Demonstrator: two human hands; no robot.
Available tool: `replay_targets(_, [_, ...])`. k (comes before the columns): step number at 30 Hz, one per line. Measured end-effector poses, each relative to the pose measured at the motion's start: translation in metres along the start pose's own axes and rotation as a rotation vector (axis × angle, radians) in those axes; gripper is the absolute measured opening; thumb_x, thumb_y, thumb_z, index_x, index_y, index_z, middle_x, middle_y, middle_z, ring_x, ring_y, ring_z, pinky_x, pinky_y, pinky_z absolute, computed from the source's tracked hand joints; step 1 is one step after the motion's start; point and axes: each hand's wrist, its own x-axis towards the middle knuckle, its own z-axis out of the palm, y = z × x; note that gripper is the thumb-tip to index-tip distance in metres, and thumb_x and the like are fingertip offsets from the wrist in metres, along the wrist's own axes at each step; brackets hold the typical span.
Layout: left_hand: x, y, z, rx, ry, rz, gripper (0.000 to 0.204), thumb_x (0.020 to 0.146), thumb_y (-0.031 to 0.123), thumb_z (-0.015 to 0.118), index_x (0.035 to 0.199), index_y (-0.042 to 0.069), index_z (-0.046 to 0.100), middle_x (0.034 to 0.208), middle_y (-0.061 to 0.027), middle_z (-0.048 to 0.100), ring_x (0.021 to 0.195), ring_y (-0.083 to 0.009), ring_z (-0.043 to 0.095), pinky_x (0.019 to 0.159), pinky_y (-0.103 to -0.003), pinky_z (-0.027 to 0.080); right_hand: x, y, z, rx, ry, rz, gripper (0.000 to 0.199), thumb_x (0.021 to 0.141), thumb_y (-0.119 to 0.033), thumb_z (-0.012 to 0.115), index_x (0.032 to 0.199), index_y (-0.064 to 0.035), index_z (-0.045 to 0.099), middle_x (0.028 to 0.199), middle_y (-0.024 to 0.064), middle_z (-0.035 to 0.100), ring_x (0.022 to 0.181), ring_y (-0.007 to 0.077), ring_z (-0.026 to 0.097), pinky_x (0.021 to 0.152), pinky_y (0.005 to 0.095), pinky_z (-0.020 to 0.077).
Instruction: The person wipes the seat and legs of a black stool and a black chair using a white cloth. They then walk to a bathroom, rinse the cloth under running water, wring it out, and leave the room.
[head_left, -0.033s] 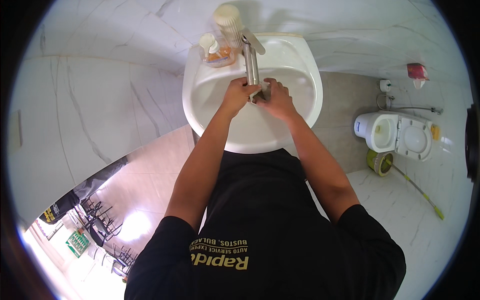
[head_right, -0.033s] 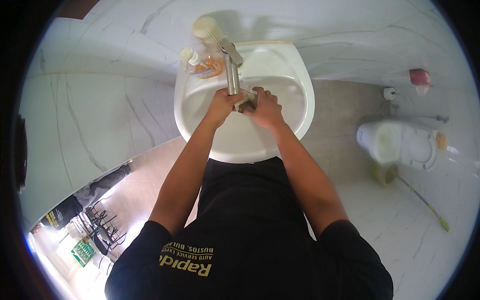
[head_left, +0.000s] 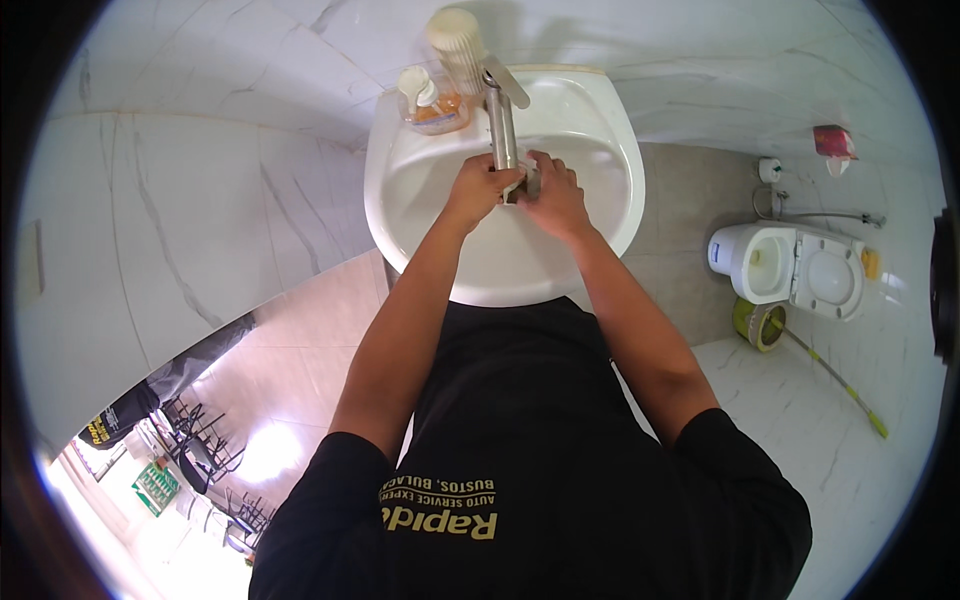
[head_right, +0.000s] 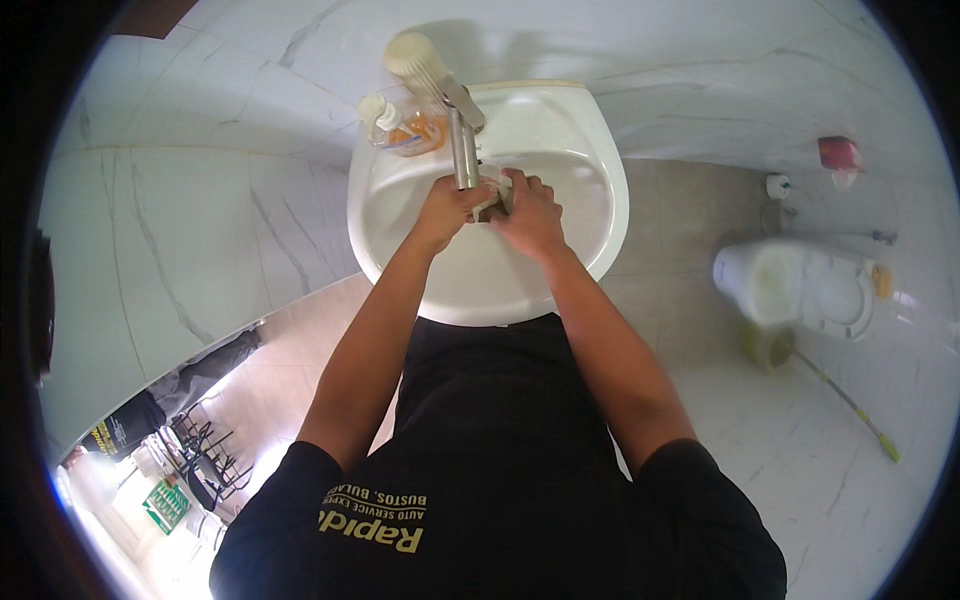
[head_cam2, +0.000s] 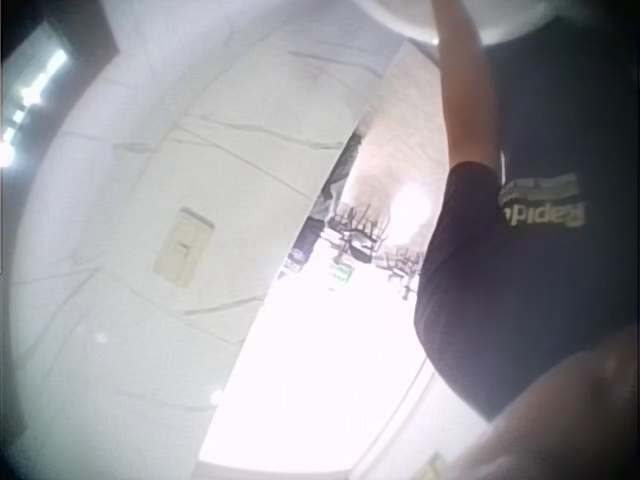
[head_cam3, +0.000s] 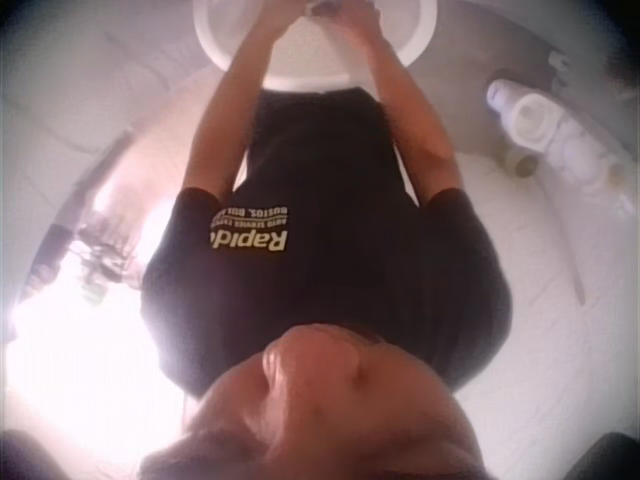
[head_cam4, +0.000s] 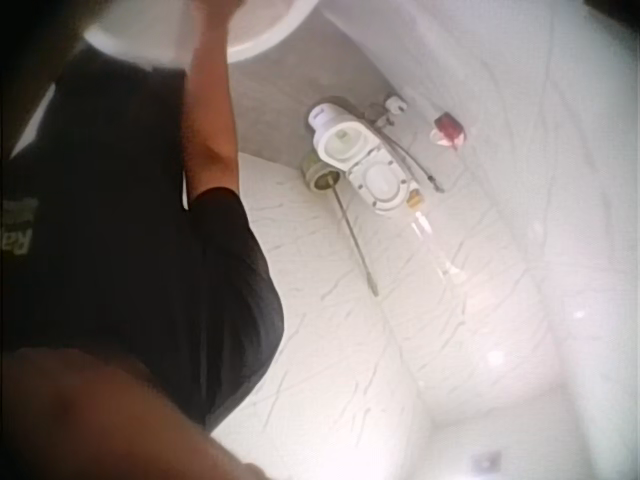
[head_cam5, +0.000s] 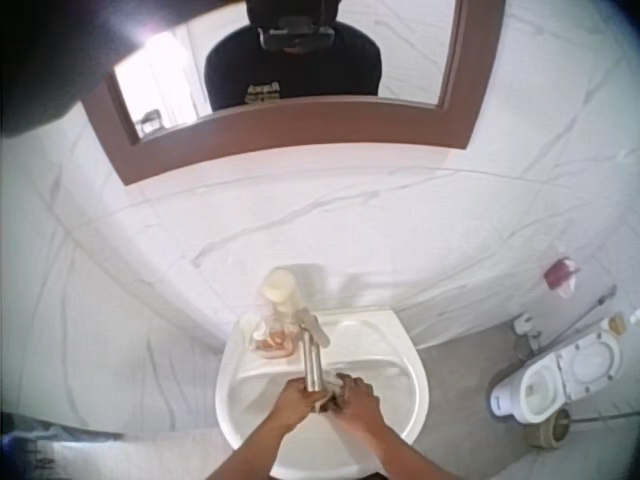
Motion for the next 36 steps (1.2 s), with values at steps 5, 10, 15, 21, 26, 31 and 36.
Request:
replay_targets(5, [-0.007, 0.024, -0.006, 0.234, -0.021, 0.011, 0.034, 0.091, 0.027, 0.076, 0.109, -0.001, 0.073, 0.081, -0.0044, 0.068, 0.061, -0.0094, 0.052, 0.056, -0.028, 0.043, 0.013, 0.004, -0.003, 0.075, -0.009, -0.075, 0.029, 0.089, -0.018, 0.074, 0.116, -0.0069, 0.072, 0.107, 0.0141, 0.067, 0.102, 0.0356, 0.064, 0.091, 0.0416, 0.0528])
replay_targets(10, [0.006, -0.002, -0.023, 0.391, 0.194, 0.307, 0.026, 0.092, 0.021, 0.073, 0.104, -0.002, 0.072, 0.087, -0.0126, 0.07, 0.074, -0.0203, 0.061, 0.072, -0.036, 0.051, 0.033, 0.024, -0.023, 0.286, -0.325, -0.096, 0.02, 0.093, -0.014, 0.066, 0.108, -0.0026, 0.071, 0.103, 0.0163, 0.067, 0.095, 0.0357, 0.067, 0.085, 0.0445, 0.0525])
replay_targets(15, [0.012, -0.019, -0.013, 0.26, 0.264, 0.319, 0.023, 0.097, 0.02, 0.065, 0.109, 0.0, 0.068, 0.092, -0.0134, 0.069, 0.083, -0.0225, 0.063, 0.079, -0.034, 0.05, 0.033, 0.044, -0.011, 0.259, -0.231, -0.101, 0.02, 0.095, -0.011, 0.061, 0.112, -0.004, 0.069, 0.106, 0.0187, 0.069, 0.095, 0.0365, 0.067, 0.084, 0.0433, 0.0524])
replay_targets(21, [0.016, -0.015, -0.022, 0.168, 0.305, 0.269, 0.025, 0.104, 0.026, 0.061, 0.108, 0.001, 0.066, 0.088, -0.0054, 0.066, 0.081, -0.0154, 0.055, 0.081, -0.03, 0.047, 0.028, 0.046, -0.007, 0.447, -0.262, 0.093, 0.019, 0.095, -0.011, 0.062, 0.112, -0.0037, 0.065, 0.103, 0.0135, 0.07, 0.093, 0.0272, 0.067, 0.087, 0.0376, 0.0504])
replay_targets(26, [0.022, -0.022, -0.033, 0.014, 0.25, 0.168, 0.024, 0.105, 0.028, 0.061, 0.108, 0.005, 0.068, 0.092, -0.0004, 0.066, 0.087, -0.0125, 0.054, 0.083, -0.029, 0.046, 0.03, 0.038, -0.029, 1.131, -0.427, 0.39, 0.015, 0.097, -0.016, 0.065, 0.11, -0.0094, 0.063, 0.101, 0.0011, 0.065, 0.093, 0.017, 0.062, 0.089, 0.0323, 0.047])
replay_targets(31, [0.034, -0.057, -0.028, -0.253, 0.171, 0.096, 0.039, 0.101, 0.04, 0.065, 0.129, 0.014, 0.061, 0.114, -0.0002, 0.064, 0.105, -0.0157, 0.057, 0.09, -0.037, 0.047, 0.03, 0.012, -0.025, 1.379, -0.36, 0.354, 0.018, 0.102, -0.021, 0.061, 0.116, -0.0095, 0.06, 0.102, 0.0018, 0.064, 0.097, 0.0155, 0.063, 0.088, 0.0325, 0.0511])
replay_targets(36, [0.026, -0.076, 0.003, -0.449, 0.042, -0.237, 0.062, 0.101, 0.057, 0.055, 0.147, 0.016, 0.049, 0.135, -0.0092, 0.06, 0.132, -0.0263, 0.051, 0.108, -0.058, 0.038, 0.034, 0.018, 0.011, 1.618, -0.31, 0.3, 0.022, 0.105, -0.024, 0.057, 0.122, -0.0097, 0.057, 0.114, 0.0032, 0.064, 0.104, 0.0177, 0.064, 0.096, 0.0379, 0.0521])
